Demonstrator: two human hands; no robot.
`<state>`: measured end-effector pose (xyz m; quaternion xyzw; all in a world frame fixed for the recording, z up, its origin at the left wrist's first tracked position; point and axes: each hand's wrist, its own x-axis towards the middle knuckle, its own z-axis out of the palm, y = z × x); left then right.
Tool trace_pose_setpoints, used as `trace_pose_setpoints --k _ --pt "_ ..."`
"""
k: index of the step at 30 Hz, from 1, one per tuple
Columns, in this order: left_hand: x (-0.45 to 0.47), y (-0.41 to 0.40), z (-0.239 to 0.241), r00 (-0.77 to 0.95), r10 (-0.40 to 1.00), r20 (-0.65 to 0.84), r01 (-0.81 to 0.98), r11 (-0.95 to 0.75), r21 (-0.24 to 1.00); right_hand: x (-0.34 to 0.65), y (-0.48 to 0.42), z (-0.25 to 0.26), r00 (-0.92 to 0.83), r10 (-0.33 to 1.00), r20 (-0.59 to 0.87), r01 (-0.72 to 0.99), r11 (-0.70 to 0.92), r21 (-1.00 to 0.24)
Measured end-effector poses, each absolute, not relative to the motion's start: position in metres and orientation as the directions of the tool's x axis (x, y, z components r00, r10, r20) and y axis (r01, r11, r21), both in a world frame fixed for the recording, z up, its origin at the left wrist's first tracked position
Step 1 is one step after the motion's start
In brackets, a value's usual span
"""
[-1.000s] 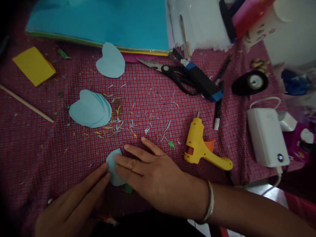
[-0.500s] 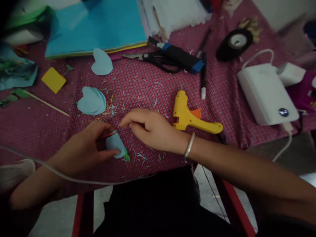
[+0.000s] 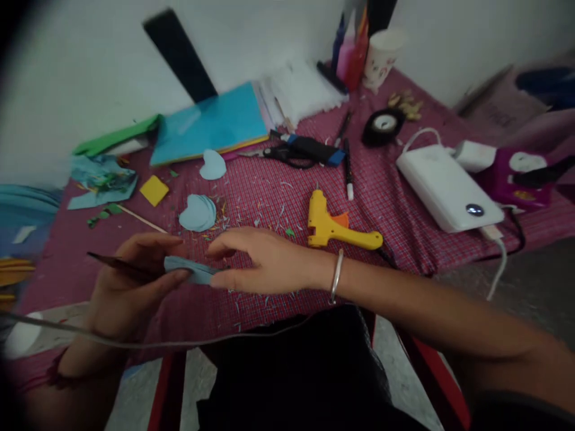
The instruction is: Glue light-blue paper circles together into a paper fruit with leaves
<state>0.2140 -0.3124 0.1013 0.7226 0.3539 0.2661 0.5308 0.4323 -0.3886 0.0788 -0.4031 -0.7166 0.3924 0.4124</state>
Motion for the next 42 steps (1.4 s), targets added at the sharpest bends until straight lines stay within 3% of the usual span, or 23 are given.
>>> trace_pose_setpoints --k 5,10,18,26,30,33,35,37,39,42 --pt "0.221 -0.304 0.108 0.503 0.851 0.153 0.154 -0.262 0.953 0.425 -0.38 0.095 -0.259 0.887 0.383 0.362 0.456 -0.813" --pt "0.221 -0.295 0.103 0.487 0.866 0.115 0.134 -0.205 0.97 0.423 -0.37 0.095 -0.174 0.901 0.398 0.419 0.433 -0.798" --pt "0.224 -0.285 0.096 0.568 0.817 0.098 0.06 -0.16 0.985 0.423 -0.364 0.086 -0.073 0.94 0.332 0.436 0.33 -0.837" --pt "0.218 -0.28 0.089 0.573 0.792 0.21 0.189 -0.377 0.907 0.423 -0.359 0.079 -0.096 0.986 0.133 0.386 0.16 -0.909" --pt "0.213 -0.277 0.08 0.646 0.716 0.264 0.343 -0.581 0.738 0.423 -0.359 0.078 -0.084 0.992 0.097 0.401 0.123 -0.908" --pt "0.214 -0.278 0.074 0.772 0.523 0.361 0.387 -0.837 0.386 0.425 -0.36 0.08 -0.096 0.983 0.156 0.511 0.183 -0.84" --pt "0.215 -0.28 0.071 0.833 0.411 0.37 0.391 -0.911 0.131 0.425 -0.361 0.081 -0.13 0.975 0.178 0.597 0.22 -0.771" --pt "0.217 -0.283 0.069 0.866 0.355 0.352 0.383 -0.924 -0.009 0.425 -0.362 0.081 -0.162 0.972 0.172 0.645 0.236 -0.726" --pt "0.219 -0.286 0.067 0.881 0.325 0.344 0.354 -0.935 -0.023 0.425 -0.363 0.08 -0.16 0.975 0.154 0.651 0.222 -0.726" --pt "0.22 -0.29 0.067 0.885 0.345 0.313 0.319 -0.938 0.133 0.426 -0.363 0.077 -0.11 0.986 0.125 0.606 0.166 -0.778"
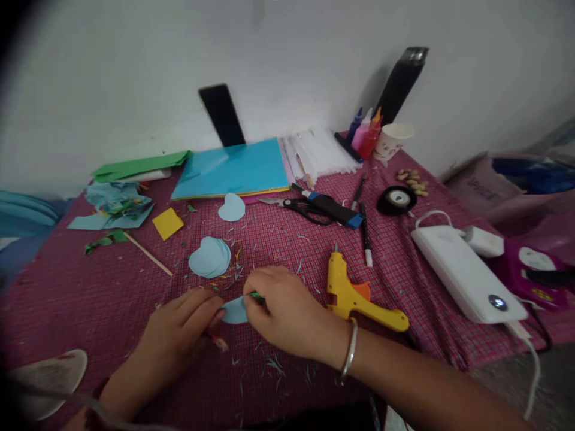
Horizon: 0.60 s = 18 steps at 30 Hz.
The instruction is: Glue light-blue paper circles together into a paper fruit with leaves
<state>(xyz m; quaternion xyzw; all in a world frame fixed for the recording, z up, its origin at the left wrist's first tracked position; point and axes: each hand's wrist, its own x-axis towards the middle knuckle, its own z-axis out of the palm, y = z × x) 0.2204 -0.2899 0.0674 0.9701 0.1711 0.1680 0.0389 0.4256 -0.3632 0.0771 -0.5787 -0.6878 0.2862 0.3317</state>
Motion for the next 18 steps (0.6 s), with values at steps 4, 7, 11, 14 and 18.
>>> trace_pose_setpoints --k 4,7,11,14,18 --pt "0.223 -0.292 0.074 0.819 0.557 0.139 0.356 -0.683 0.638 0.426 -0.364 0.075 -0.114 0.992 0.059 0.528 0.11 -0.842" --pt "0.23 -0.29 0.077 0.692 0.718 -0.073 0.375 -0.271 0.887 0.423 -0.365 0.075 -0.166 0.986 0.018 0.548 0.107 -0.83" --pt "0.244 -0.279 0.07 0.633 0.768 -0.098 0.343 -0.164 0.925 0.417 -0.367 0.073 -0.194 0.981 -0.007 0.639 0.121 -0.76" --pt "0.25 -0.272 0.062 0.707 0.704 -0.062 0.434 -0.364 0.824 0.419 -0.367 0.074 -0.258 0.965 -0.054 0.694 0.146 -0.705" --pt "0.247 -0.282 0.06 0.738 0.674 -0.043 0.507 -0.511 0.694 0.433 -0.362 0.079 -0.169 0.985 -0.02 0.747 0.115 -0.655"
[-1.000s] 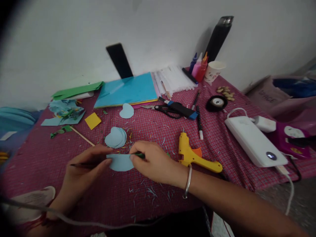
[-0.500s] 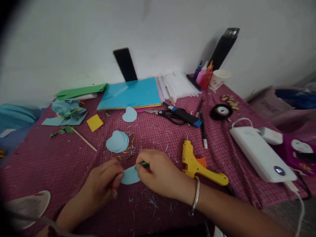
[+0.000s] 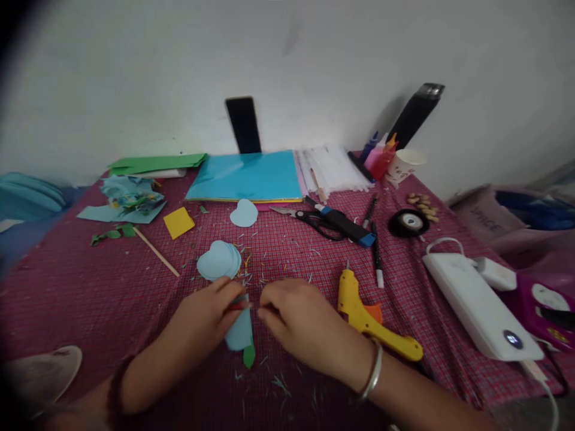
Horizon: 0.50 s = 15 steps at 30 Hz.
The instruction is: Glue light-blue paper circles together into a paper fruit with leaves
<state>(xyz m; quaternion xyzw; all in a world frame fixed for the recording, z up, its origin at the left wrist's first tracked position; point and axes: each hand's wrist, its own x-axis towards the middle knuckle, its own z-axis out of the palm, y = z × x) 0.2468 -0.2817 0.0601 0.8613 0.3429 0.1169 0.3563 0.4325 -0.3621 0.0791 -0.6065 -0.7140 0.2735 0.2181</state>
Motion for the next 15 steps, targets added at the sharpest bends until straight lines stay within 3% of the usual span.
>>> trace_pose_setpoints --k 3,5,10,12,15 --pt "0.235 -0.3 0.064 0.841 0.538 0.057 0.49 -0.803 0.34 0.442 -0.354 0.086 -0.087 0.996 0.005 0.763 0.069 -0.643" --pt "0.225 -0.308 0.064 0.902 0.422 0.089 0.409 -0.902 0.136 0.443 -0.345 0.09 -0.068 0.998 0.002 0.772 0.054 -0.633" --pt "0.2 -0.291 0.043 0.853 0.442 0.279 0.478 -0.876 -0.074 0.422 -0.311 0.096 -0.117 0.991 0.059 0.725 0.126 -0.677" --pt "0.193 -0.276 0.032 0.82 0.49 0.295 0.539 -0.835 -0.112 0.414 -0.294 0.094 -0.155 0.983 0.095 0.706 0.178 -0.685" --pt "0.188 -0.26 0.02 0.803 0.527 0.28 0.574 -0.809 -0.123 0.415 -0.267 0.088 -0.136 0.982 0.133 0.774 0.189 -0.604"
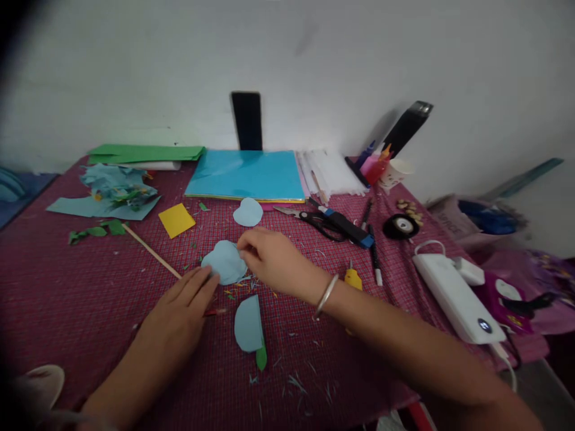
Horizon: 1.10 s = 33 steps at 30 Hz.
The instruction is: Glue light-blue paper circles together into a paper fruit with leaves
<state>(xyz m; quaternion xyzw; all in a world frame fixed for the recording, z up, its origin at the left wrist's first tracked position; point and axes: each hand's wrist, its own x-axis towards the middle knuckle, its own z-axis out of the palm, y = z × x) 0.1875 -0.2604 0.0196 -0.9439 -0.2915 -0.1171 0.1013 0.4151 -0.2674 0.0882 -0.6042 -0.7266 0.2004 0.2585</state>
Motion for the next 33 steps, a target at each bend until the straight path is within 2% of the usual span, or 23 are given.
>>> trace_pose_setpoints --k 2,5,8,11,14,16,17,20,22,24,26,28,30,31,33 --pt "0.186 -0.255 0.016 0.802 0.54 0.257 0.579 -0.808 -0.11 0.424 -0.248 0.084 -0.028 0.983 0.181 0.843 0.12 -0.525" --pt "0.188 -0.254 0.013 0.798 0.559 0.225 0.589 -0.803 -0.09 0.44 -0.218 0.075 0.119 0.968 0.221 0.883 -0.001 -0.469" --pt "0.19 -0.255 0.011 0.785 0.577 0.224 0.606 -0.791 -0.084 0.447 -0.192 0.064 0.183 0.966 0.181 0.888 -0.084 -0.453" --pt "0.191 -0.253 0.012 0.763 0.585 0.274 0.616 -0.787 -0.036 0.444 -0.176 0.057 0.195 0.975 0.104 0.865 -0.121 -0.487" --pt "0.188 -0.251 0.026 0.683 0.603 0.413 0.608 -0.782 0.136 0.436 -0.176 0.063 0.162 0.987 0.015 0.798 -0.122 -0.591" --pt "0.183 -0.252 0.041 0.55 0.681 0.484 0.589 -0.727 0.353 0.427 -0.189 0.073 0.094 0.994 -0.058 0.719 -0.108 -0.687" --pt "0.181 -0.252 0.05 0.467 0.748 0.471 0.57 -0.662 0.486 0.423 -0.199 0.08 0.044 0.995 -0.093 0.674 -0.098 -0.732" --pt "0.178 -0.251 0.072 0.246 0.949 0.198 0.421 -0.289 0.86 0.408 -0.234 0.099 -0.122 0.974 -0.192 0.522 -0.101 -0.847" --pt "0.179 -0.249 0.079 0.25 0.968 -0.025 0.18 -0.022 0.983 0.399 -0.258 0.108 -0.233 0.93 -0.284 0.349 -0.193 -0.917" --pt "0.183 -0.248 0.082 0.35 0.92 -0.174 0.015 0.181 0.983 0.39 -0.277 0.114 -0.258 0.929 -0.266 0.356 -0.165 -0.92" --pt "0.188 -0.251 0.082 0.448 0.858 -0.254 -0.023 0.295 0.955 0.381 -0.292 0.117 -0.247 0.959 -0.142 0.527 0.01 -0.85" --pt "0.194 -0.256 0.082 0.502 0.819 -0.279 -0.015 0.33 0.944 0.374 -0.304 0.12 -0.271 0.962 -0.02 0.708 0.186 -0.681" --pt "0.199 -0.262 0.083 0.525 0.804 -0.277 -0.01 0.332 0.943 0.369 -0.316 0.124 -0.305 0.952 0.011 0.808 0.264 -0.527" --pt "0.201 -0.265 0.084 0.524 0.808 -0.27 -0.003 0.319 0.948 0.368 -0.321 0.126 -0.315 0.949 0.003 0.826 0.275 -0.492" --pt "0.202 -0.271 0.087 0.52 0.815 -0.256 0.008 0.294 0.956 0.369 -0.332 0.131 -0.333 0.943 -0.023 0.8 0.27 -0.536"
